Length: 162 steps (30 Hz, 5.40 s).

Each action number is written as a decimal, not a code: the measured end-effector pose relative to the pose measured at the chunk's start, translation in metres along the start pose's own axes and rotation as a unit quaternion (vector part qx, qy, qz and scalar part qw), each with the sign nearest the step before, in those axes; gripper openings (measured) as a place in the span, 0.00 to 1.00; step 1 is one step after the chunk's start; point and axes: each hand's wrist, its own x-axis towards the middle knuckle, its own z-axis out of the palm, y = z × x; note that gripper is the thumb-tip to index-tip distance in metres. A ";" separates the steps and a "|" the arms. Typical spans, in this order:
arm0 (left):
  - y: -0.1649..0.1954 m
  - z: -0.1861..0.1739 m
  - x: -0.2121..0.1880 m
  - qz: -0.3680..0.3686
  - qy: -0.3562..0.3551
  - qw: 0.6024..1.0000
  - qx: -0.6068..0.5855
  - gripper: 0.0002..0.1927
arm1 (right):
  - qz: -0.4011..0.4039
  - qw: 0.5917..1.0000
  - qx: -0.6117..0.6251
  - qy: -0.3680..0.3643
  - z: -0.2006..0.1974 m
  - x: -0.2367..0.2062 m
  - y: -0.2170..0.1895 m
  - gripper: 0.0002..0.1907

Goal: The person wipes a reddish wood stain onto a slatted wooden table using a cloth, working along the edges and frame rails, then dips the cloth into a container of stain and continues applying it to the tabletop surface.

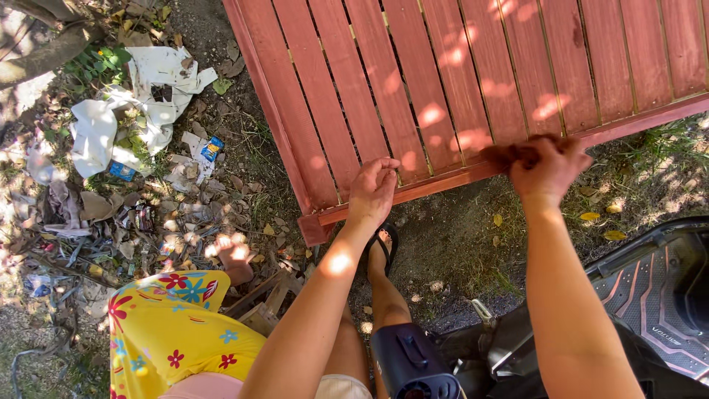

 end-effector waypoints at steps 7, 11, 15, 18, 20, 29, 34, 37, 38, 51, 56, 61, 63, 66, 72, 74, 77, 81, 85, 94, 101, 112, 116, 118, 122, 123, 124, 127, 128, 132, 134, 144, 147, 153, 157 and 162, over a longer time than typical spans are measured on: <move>-0.013 0.005 -0.005 -0.064 -0.030 0.995 -0.069 0.12 | 0.148 0.958 0.238 0.060 -0.006 -0.010 0.015 0.33; -0.018 -0.001 -0.012 -0.077 -0.051 0.994 -0.063 0.13 | 0.187 0.977 0.099 0.008 0.028 -0.031 -0.027 0.18; -0.024 -0.013 -0.017 -0.071 -0.066 0.995 -0.030 0.13 | 0.145 0.987 0.033 -0.054 0.046 -0.045 -0.058 0.16; -0.026 -0.022 -0.020 -0.059 -0.062 0.995 -0.055 0.14 | 0.125 0.989 0.021 -0.071 0.044 -0.053 -0.071 0.16; -0.028 -0.029 -0.023 -0.033 -0.064 0.996 -0.052 0.14 | 0.126 0.987 0.033 -0.091 0.040 -0.061 -0.081 0.16; -0.061 -0.066 -0.040 -0.015 -0.052 0.989 -0.139 0.12 | 0.123 0.975 0.097 -0.156 0.045 -0.122 -0.185 0.18; -0.079 -0.101 -0.050 -0.072 -0.037 0.988 -0.130 0.13 | 0.089 0.971 0.129 -0.181 0.053 -0.170 -0.265 0.17; -0.081 -0.125 -0.056 -0.100 -0.007 0.985 -0.141 0.13 | 0.056 0.961 0.129 -0.239 0.053 -0.197 -0.313 0.15; -0.082 -0.133 -0.059 -0.098 0.007 0.982 -0.162 0.13 | 0.042 0.956 0.129 -0.260 0.053 -0.204 -0.328 0.14; -0.146 -0.200 -0.075 -0.064 0.073 0.946 -0.310 0.15 | -0.072 0.916 0.109 -0.379 0.057 -0.192 -0.368 0.11; -0.120 -0.192 -0.072 -0.190 0.093 0.953 -0.215 0.16 | 0.104 0.714 0.589 -0.364 0.047 -0.177 -0.377 0.06; -0.056 -0.202 -0.043 -0.151 0.047 0.925 -0.346 0.21 | 0.206 0.553 0.761 -0.270 -0.009 -0.141 -0.404 0.14; -0.020 -0.214 -0.031 -0.150 0.032 0.924 -0.351 0.24 | 0.282 0.483 0.794 -0.240 -0.043 -0.121 -0.413 0.16; 0.035 -0.231 -0.028 -0.200 0.009 0.938 -0.284 0.28 | 0.232 0.426 0.850 -0.207 -0.097 -0.103 -0.418 0.15; 0.105 -0.230 -0.024 -0.170 -0.024 0.919 -0.354 0.29 | 0.153 0.389 0.873 -0.252 -0.186 -0.094 -0.417 0.20; 0.117 -0.215 -0.021 -0.163 -0.066 0.879 -0.444 0.30 | 0.182 0.377 0.869 -0.264 -0.209 -0.092 -0.410 0.20; 0.143 -0.186 -0.015 -0.089 -0.059 0.888 -0.447 0.31 | 0.232 0.362 0.869 -0.245 -0.234 -0.083 -0.395 0.21; 0.198 -0.164 -0.021 -0.151 -0.045 0.909 -0.385 0.33 | 0.276 0.357 0.865 -0.219 -0.261 -0.066 -0.360 0.21; 0.263 -0.142 -0.033 -0.092 -0.044 0.948 -0.302 0.35 | 0.226 0.355 0.883 -0.206 -0.296 -0.053 -0.315 0.22; 0.374 -0.080 -0.040 0.081 0.034 0.940 -0.331 0.20 | 0.217 0.380 0.876 -0.204 -0.386 -0.039 -0.261 0.26; 0.446 -0.063 -0.044 0.163 0.057 0.911 -0.376 0.14 | 0.271 0.471 0.810 -0.220 -0.426 -0.012 -0.258 0.31; 0.452 -0.040 -0.008 0.209 0.156 0.923 -0.282 0.18 | 0.000 0.360 0.927 -0.104 -0.442 0.053 -0.244 0.25; 0.426 -0.054 0.007 0.140 0.163 0.952 -0.217 0.24 | 0.112 0.440 0.890 -0.042 -0.454 0.067 -0.230 0.22; 0.428 -0.054 0.009 0.150 0.047 0.963 -0.219 0.30 | 0.157 0.487 0.859 -0.002 -0.454 0.069 -0.231 0.19; 0.442 -0.053 -0.004 -0.002 -0.097 0.975 -0.201 0.44 | 0.149 0.492 0.857 0.019 -0.435 0.069 -0.247 0.14; 0.445 -0.054 -0.009 -0.002 -0.131 0.972 -0.194 0.47 | 0.142 0.484 0.863 0.020 -0.427 0.067 -0.252 0.12; 0.445 -0.058 -0.014 0.000 -0.167 0.968 -0.186 0.50 | 0.107 0.509 0.854 0.029 -0.418 0.063 -0.257 0.10; 0.436 -0.074 -0.027 -0.062 -0.141 0.973 -0.171 0.50 | 0.032 0.590 0.806 0.032 -0.392 0.055 -0.274 0.07; 0.431 -0.080 -0.029 -0.076 -0.124 0.973 -0.178 0.50 | 0.028 0.621 0.783 0.016 -0.386 0.053 -0.282 0.07; 0.410 -0.099 -0.025 -0.085 -0.088 0.943 -0.309 0.47 | 0.058 0.655 0.751 -0.057 -0.374 0.038 -0.314 0.12; 0.406 -0.106 -0.018 -0.095 -0.058 0.921 -0.374 0.44 | 0.054 0.636 0.766 -0.073 -0.376 0.029 -0.327 0.14; 0.393 -0.097 -0.019 -0.102 -0.210 0.874 -0.427 0.43 | 0.019 0.551 0.831 -0.068 -0.384 0.007 -0.320 0.31; 0.381 -0.083 -0.011 -0.055 -0.262 0.904 -0.332 0.45 | 0.064 0.463 0.881 -0.069 -0.380 -0.011 -0.313 0.34; 0.363 -0.015 0.001 0.058 -0.225 0.956 -0.177 0.52 | 0.075 0.459 0.885 0.014 -0.401 -0.030 -0.279 0.38; 0.377 0.036 0.002 0.048 -0.068 0.987 -0.138 0.56 | 0.047 0.412 0.910 0.004 -0.423 -0.014 -0.246 0.40; 0.416 0.073 0.028 0.029 -0.063 0.993 0.101 0.48 | 0.095 0.433 0.896 -0.015 -0.443 0.026 -0.191 0.43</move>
